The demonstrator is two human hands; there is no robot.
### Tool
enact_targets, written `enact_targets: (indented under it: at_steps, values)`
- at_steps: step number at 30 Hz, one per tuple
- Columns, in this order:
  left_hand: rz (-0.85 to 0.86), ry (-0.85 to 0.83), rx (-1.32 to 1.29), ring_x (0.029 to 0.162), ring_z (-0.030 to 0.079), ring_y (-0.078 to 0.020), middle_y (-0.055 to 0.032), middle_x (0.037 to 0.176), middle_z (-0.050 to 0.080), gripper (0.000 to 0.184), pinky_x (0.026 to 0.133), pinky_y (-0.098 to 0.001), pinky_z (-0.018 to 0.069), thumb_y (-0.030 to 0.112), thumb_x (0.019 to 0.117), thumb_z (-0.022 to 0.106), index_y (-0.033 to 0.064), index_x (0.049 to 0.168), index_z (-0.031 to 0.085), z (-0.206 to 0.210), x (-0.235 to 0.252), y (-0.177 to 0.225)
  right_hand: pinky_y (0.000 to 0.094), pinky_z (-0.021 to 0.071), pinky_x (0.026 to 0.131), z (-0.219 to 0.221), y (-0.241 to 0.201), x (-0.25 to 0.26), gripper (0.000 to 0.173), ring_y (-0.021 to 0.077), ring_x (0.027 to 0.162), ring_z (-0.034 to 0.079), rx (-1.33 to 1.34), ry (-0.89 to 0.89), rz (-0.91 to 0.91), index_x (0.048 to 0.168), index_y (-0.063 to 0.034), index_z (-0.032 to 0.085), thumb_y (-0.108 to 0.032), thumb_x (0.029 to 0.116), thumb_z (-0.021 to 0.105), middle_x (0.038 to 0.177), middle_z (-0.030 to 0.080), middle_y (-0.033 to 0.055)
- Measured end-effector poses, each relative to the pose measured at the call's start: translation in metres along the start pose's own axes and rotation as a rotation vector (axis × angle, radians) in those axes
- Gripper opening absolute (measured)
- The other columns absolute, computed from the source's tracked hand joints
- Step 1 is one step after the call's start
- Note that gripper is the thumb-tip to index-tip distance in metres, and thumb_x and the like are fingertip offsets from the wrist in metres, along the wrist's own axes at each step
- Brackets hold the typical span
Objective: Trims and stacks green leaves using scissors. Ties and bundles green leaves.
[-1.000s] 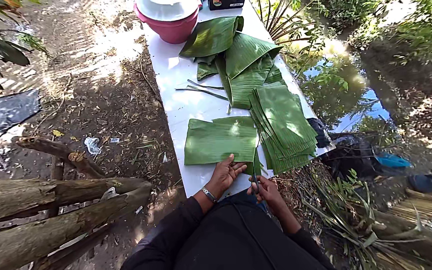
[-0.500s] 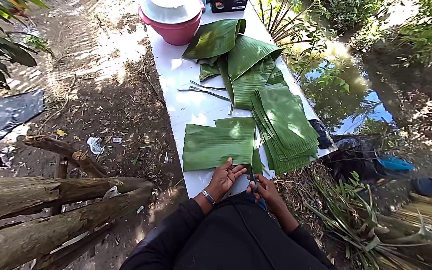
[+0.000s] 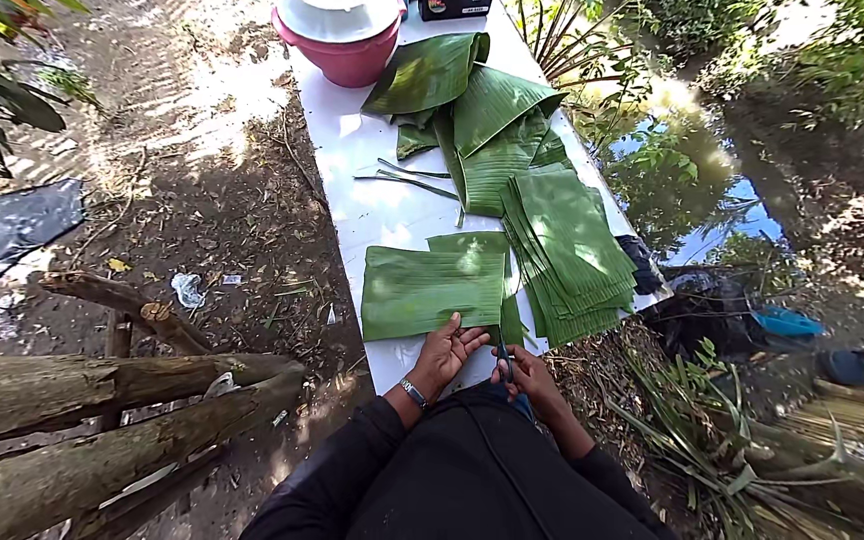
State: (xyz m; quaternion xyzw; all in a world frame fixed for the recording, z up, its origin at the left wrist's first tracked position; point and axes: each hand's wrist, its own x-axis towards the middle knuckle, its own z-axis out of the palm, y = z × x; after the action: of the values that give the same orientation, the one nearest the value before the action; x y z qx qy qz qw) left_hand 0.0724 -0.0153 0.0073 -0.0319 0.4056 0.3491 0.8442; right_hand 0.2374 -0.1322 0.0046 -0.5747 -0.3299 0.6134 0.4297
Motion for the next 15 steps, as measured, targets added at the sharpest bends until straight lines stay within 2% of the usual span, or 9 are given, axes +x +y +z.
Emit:
enact_targets:
  at_steps: [7, 15]
  values:
    - [0.001, 0.003, -0.006, 0.095, 0.073, -0.0375, -0.0269, 0.112, 0.068, 0.034, 0.083, -0.0485, 0.0626, 0.021, 0.1119, 0.040, -0.0034, 0.135, 0.045, -0.0003, 0.0009, -0.0003, 0.0203, 0.0469, 0.046, 0.0019, -0.0004, -0.0007, 0.032, 0.0051, 0.051, 0.055, 0.030, 0.028, -0.013, 0.126, 0.0021, 0.056, -0.017, 0.1001, 0.060, 0.077, 0.069, 0.0020]
    - [0.006, 0.004, 0.002, 0.094, 0.074, -0.0364, -0.0258, 0.110, 0.069, 0.033, 0.084, -0.0476, 0.0626, 0.021, 0.1118, 0.040, -0.0038, 0.132, 0.046, 0.0005, -0.0005, -0.0007, 0.0203, 0.0459, 0.046, 0.0035, -0.0015, -0.0024, 0.033, 0.0048, 0.050, 0.054, 0.021, 0.017, -0.008, 0.126, 0.0021, 0.056, -0.017, 0.1004, 0.059, 0.077, 0.069, 0.0023]
